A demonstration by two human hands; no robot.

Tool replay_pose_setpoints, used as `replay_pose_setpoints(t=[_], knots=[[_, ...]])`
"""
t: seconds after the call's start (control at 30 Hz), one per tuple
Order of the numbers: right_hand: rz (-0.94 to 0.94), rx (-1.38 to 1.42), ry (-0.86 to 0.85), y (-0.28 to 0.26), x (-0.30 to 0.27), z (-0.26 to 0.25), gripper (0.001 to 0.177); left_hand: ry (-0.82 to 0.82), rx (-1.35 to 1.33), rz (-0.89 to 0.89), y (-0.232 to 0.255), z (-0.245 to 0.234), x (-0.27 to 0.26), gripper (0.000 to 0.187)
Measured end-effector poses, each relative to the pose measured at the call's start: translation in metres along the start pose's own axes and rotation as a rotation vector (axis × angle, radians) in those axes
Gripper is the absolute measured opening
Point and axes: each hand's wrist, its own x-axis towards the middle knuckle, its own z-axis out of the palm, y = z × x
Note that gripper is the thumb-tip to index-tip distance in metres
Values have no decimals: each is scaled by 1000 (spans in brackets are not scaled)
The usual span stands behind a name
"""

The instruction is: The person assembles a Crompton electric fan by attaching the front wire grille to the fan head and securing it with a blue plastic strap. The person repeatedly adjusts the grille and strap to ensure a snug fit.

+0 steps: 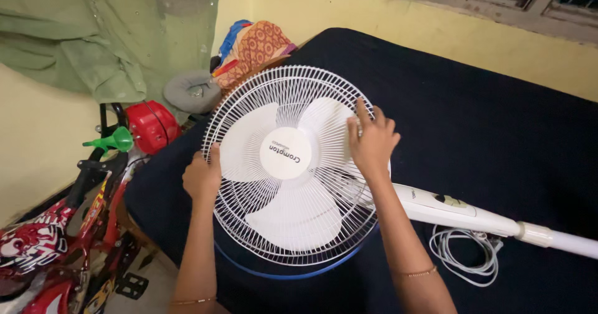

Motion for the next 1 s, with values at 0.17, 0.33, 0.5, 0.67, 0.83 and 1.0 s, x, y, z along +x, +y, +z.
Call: replay_pose_setpoints(t=[0.17, 0.33, 0.5, 0.67, 0.83, 1.0], knots=[[-78, -40, 41, -3, -13, 20, 48, -18, 81, -17, -23, 14, -5, 78], [-88, 6, 66, -3, -25, 26, 46, 45, 45, 6, -29, 7, -8, 76], [-56, -9, 84, -3, -13, 7, 43, 16, 30, 59, -14, 2, -13, 76], [-286, 60, 75, -40, -8, 15, 39, 55, -19, 94, 14, -1, -10, 71], [-292, 150, 24, -48, -2, 24, 41, -5, 25, 121, 13, -7, -19, 72], [-371, 215, -117, -24, 2, 20, 62, 10, -436, 467, -16, -5, -37, 97]])
